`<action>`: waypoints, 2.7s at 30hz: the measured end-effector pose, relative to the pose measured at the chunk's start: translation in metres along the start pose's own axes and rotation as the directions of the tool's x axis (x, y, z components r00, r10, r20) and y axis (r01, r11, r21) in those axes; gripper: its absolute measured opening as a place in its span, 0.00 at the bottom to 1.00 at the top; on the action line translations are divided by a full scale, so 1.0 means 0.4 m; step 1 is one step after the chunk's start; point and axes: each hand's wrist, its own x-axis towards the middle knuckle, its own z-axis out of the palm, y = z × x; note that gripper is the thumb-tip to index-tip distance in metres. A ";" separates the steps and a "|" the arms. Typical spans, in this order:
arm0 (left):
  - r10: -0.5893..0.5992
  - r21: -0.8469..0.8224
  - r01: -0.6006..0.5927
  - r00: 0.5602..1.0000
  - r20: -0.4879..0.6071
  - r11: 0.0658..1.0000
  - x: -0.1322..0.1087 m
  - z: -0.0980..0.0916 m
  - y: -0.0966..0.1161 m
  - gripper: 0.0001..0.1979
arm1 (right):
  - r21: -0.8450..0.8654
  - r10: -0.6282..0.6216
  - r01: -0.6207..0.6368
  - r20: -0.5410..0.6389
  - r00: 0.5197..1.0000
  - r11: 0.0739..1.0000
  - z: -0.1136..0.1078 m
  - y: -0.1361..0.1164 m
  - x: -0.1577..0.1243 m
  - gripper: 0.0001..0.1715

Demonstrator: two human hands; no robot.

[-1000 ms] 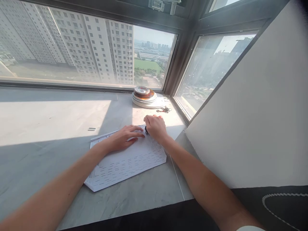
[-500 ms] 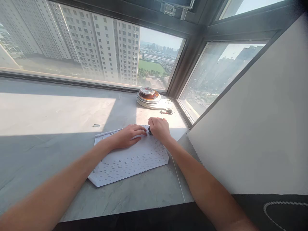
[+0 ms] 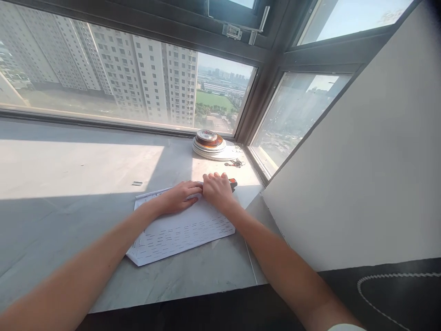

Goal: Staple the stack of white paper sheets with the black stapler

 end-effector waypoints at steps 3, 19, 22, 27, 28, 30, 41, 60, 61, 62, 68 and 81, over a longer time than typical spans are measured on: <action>-0.010 -0.004 0.010 1.000 0.002 1.000 -0.004 0.002 -0.006 0.17 | 0.197 0.042 -0.029 -0.063 0.997 0.980 -0.007 0.032 -0.003 0.14; -0.122 0.020 0.121 0.987 0.108 0.992 -0.026 -0.027 -0.016 0.22 | 0.681 0.335 -0.187 -0.091 0.938 0.708 0.007 0.305 -0.026 0.14; -0.147 -0.045 0.152 0.985 0.094 0.987 -0.024 -0.023 -0.019 0.22 | 0.771 0.512 -0.218 -0.159 0.844 0.598 -0.009 0.280 -0.018 0.14; -0.292 -0.284 0.265 0.955 -0.059 0.922 -0.014 -0.020 -0.038 0.19 | 0.889 0.125 -0.004 -0.060 0.990 0.458 -0.020 0.177 -0.012 0.20; -0.357 -0.368 0.295 0.927 -0.112 0.882 -0.013 -0.022 -0.044 0.18 | 0.895 0.056 0.014 -0.043 0.998 0.445 -0.017 0.155 -0.010 0.20; -0.499 -0.546 0.332 0.846 -0.188 0.769 -0.012 -0.025 -0.056 0.18 | 0.903 -0.051 0.043 -0.023 0.998 0.428 -0.009 0.116 -0.008 0.20; -0.612 -0.835 0.260 0.783 -0.111 0.484 -0.008 -0.031 -0.054 0.27 | 0.889 -0.199 0.134 -0.049 0.979 0.438 0.019 0.059 0.008 0.19; -0.754 -0.977 0.038 0.643 -0.136 0.209 -0.014 -0.060 -0.103 0.37 | 0.541 -0.051 -0.002 0.083 0.995 0.841 0.020 0.088 0.037 0.23; -0.754 -0.976 0.041 0.642 -0.138 0.214 -0.014 -0.060 -0.103 0.37 | 0.542 -0.048 -0.005 0.083 0.995 0.841 0.023 0.088 0.038 0.23; -0.754 -0.974 0.047 0.642 -0.140 0.221 -0.013 -0.060 -0.103 0.37 | 0.544 -0.044 -0.008 0.082 0.996 0.839 0.026 0.088 0.037 0.23; -0.751 -0.979 0.035 0.647 -0.132 0.201 -0.013 -0.054 -0.095 0.35 | 0.743 -0.096 0.048 0.021 0.995 0.667 0.009 0.102 0.020 0.22; -0.726 -0.981 -0.039 0.667 -0.168 0.191 -0.010 -0.049 -0.083 0.27 | 0.711 -0.184 0.272 -0.200 0.962 0.649 -0.011 0.060 -0.015 0.22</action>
